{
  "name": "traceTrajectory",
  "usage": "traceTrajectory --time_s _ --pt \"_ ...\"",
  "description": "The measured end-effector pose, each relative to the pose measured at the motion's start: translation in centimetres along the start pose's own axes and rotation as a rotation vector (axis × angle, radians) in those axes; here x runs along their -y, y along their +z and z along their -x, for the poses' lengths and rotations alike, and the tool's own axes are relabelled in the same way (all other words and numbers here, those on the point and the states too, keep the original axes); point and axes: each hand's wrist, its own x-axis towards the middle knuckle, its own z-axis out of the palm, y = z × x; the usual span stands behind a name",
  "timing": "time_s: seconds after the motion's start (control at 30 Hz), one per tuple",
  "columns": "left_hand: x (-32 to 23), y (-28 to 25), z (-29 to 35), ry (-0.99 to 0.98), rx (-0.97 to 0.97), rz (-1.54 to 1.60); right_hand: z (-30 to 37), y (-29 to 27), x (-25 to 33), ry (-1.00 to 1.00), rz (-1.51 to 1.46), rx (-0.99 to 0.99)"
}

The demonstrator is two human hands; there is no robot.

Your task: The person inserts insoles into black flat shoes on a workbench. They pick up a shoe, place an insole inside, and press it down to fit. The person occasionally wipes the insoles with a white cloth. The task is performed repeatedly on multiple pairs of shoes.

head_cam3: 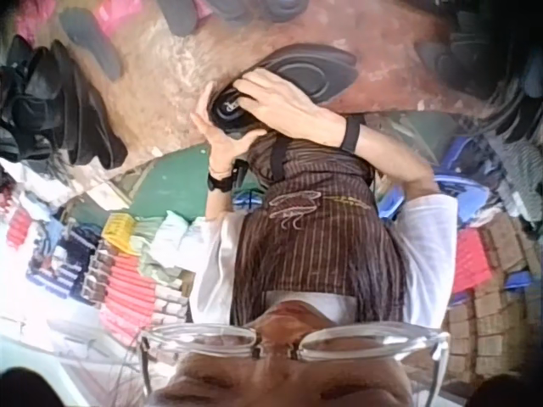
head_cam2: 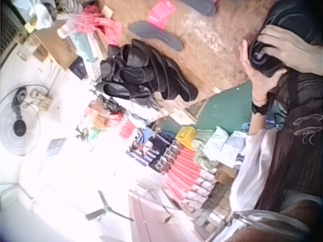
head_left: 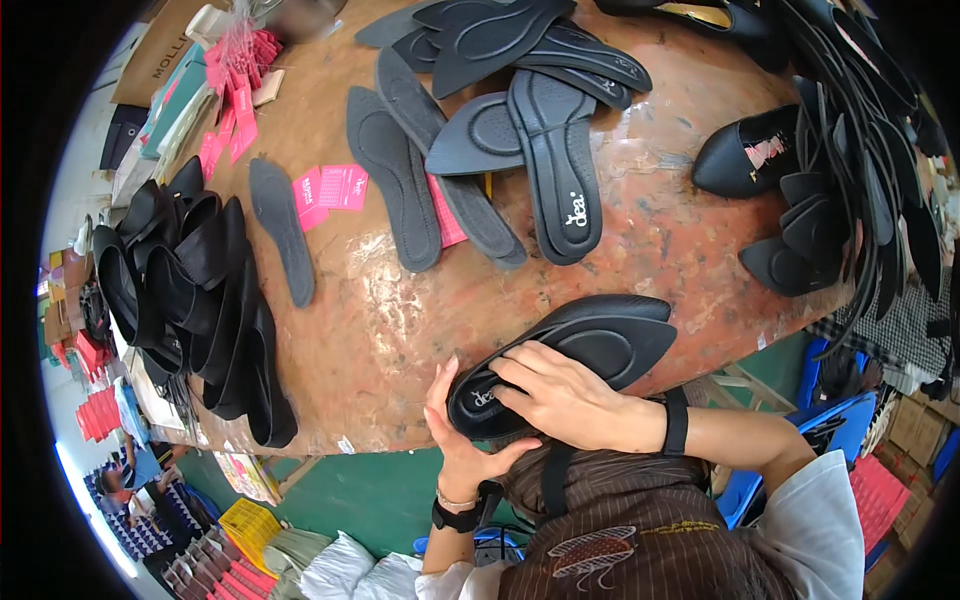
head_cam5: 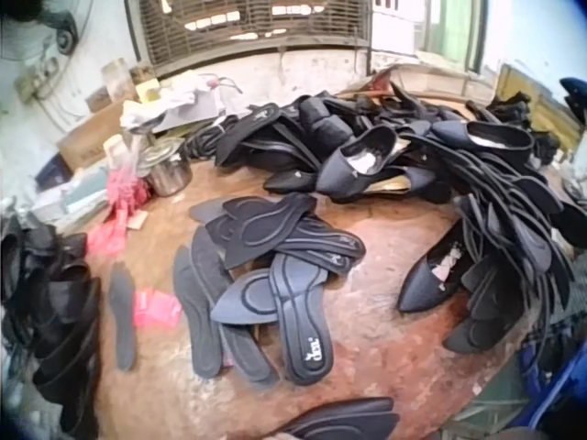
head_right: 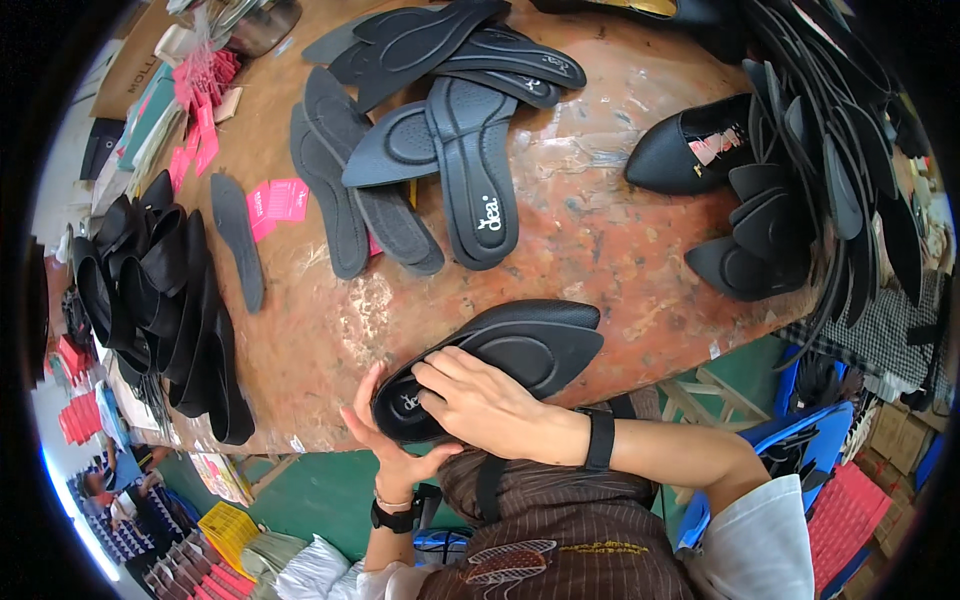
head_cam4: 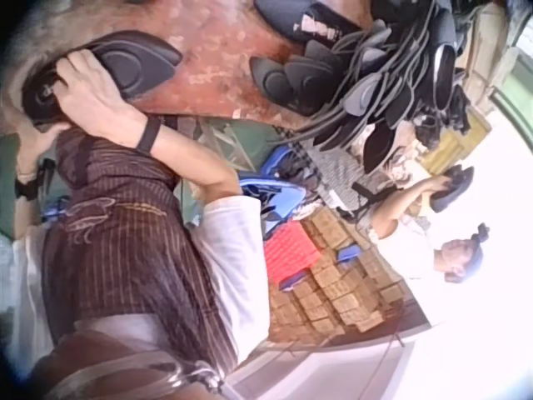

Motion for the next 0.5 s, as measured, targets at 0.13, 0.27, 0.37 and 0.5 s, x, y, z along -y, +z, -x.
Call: traceTrajectory --time_s 0.13,0.27,0.37,0.5 --pt "-0.2 -0.7 -1.0 -0.023 0.060 0.028 0.1 1.5 -1.4 -0.273 -0.187 0.093" --pt "-0.3 -0.4 -1.7 -0.048 0.007 0.076 -1.1 1.2 -1.1 -0.217 -0.127 0.233" --pt "-0.8 -0.1 -1.7 -0.100 -0.032 0.057 -0.1 0.8 0.2 -0.095 0.027 0.182" --pt "-1.2 0.1 -1.6 -0.133 -0.069 0.061 2.4 -1.3 0.6 0.097 0.211 0.052"
